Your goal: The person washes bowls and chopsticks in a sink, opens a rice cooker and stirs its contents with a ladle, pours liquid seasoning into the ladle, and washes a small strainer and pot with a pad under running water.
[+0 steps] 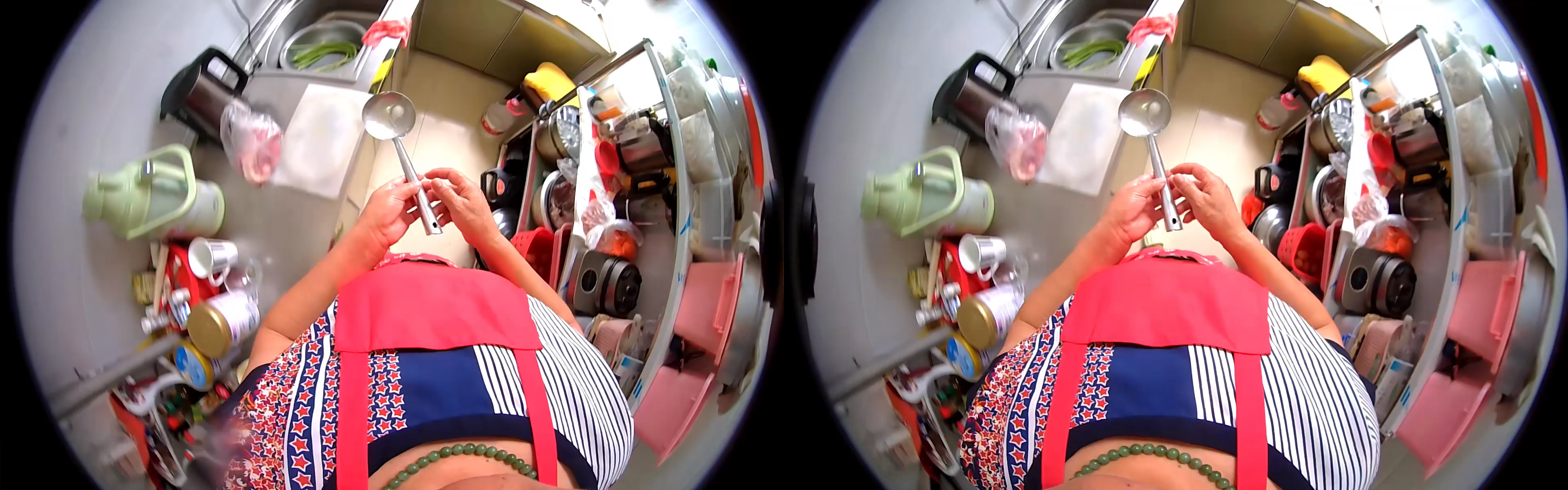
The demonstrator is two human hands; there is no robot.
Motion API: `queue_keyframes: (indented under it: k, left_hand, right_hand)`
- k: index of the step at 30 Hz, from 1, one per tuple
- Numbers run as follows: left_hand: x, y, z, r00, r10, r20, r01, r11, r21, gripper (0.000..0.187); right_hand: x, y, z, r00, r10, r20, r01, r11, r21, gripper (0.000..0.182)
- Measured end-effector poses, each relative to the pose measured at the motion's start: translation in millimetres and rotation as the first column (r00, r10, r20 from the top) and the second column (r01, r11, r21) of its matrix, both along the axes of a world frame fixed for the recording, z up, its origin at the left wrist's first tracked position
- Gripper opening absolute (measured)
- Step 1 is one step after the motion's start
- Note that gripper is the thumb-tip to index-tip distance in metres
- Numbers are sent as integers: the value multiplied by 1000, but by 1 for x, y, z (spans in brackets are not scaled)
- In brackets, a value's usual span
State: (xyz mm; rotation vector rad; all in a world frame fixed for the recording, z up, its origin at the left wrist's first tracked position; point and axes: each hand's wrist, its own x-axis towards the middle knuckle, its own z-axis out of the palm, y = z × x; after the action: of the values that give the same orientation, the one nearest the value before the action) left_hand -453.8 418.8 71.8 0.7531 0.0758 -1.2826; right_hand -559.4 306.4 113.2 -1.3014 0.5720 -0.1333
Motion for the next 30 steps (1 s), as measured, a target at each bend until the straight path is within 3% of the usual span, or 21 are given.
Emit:
queue_keyframes:
  k: [5, 6, 10, 14, 23, 30]
  left_hand:
    - [65, -64, 5, 986, -100, 131, 102, 995, -6, 18]
    - [72, -79, 16, 991, -85, 108, 83, 996, 25, 17]
    - [107, -141, 23, 978, -141, 153, 143, 990, -4, 16]
    - [130, -203, 10, 976, -104, 194, 104, 995, 11, 15]
    - [197, -395, 32, 950, -70, 303, 56, 997, 56, 25]
    - [258, -506, 55, 804, -77, 590, -10, 990, 143, 30]
  right_hand:
    - [58, -48, 4, 996, -51, 74, 43, 994, 105, 32]
    - [68, -58, 4, 993, -89, 79, 66, 966, 248, 34]
    - [103, -121, 3, 988, -151, 44, 111, 870, 481, 36]
    - [126, -186, 2, 987, -150, 57, 90, 812, 577, 33]
    - [206, -398, 23, 999, -36, 35, 17, 899, 437, 30]
    - [266, -515, 39, 996, -35, 83, -12, 860, 509, 25]
